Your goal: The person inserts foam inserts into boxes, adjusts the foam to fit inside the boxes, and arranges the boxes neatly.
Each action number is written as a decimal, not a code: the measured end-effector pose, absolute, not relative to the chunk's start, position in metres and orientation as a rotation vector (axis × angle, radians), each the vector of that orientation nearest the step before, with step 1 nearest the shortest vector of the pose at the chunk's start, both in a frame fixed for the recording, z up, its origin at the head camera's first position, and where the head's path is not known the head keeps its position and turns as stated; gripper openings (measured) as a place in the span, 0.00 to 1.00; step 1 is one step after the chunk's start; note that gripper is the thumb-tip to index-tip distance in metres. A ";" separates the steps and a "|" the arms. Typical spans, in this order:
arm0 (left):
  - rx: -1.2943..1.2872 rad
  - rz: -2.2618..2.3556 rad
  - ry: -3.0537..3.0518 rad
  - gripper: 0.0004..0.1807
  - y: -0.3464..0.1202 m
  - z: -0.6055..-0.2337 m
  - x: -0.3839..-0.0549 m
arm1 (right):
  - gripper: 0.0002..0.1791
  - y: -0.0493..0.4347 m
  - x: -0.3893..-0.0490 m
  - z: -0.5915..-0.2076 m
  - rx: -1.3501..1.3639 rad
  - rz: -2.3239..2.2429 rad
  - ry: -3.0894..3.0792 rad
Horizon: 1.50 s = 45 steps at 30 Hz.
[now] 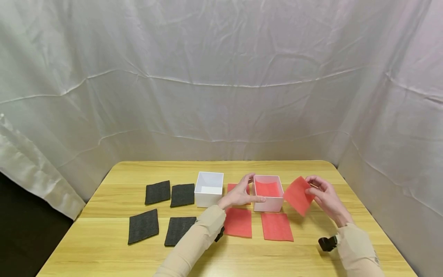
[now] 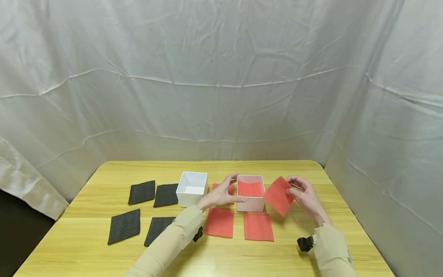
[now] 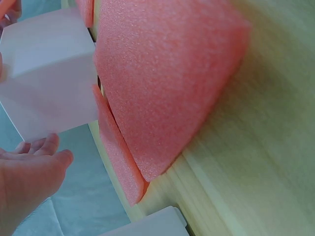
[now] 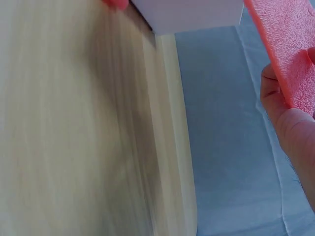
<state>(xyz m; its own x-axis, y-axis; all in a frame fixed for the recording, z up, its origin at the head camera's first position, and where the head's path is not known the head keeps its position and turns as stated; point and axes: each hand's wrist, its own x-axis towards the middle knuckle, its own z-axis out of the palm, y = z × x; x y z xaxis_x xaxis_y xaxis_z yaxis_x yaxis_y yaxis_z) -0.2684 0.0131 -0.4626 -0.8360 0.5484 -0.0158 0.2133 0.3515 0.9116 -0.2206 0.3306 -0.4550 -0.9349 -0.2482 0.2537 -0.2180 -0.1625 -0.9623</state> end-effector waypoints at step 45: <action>0.680 1.441 2.312 0.55 0.012 -0.462 -0.268 | 0.20 0.273 -0.253 -0.442 -0.298 -2.296 2.418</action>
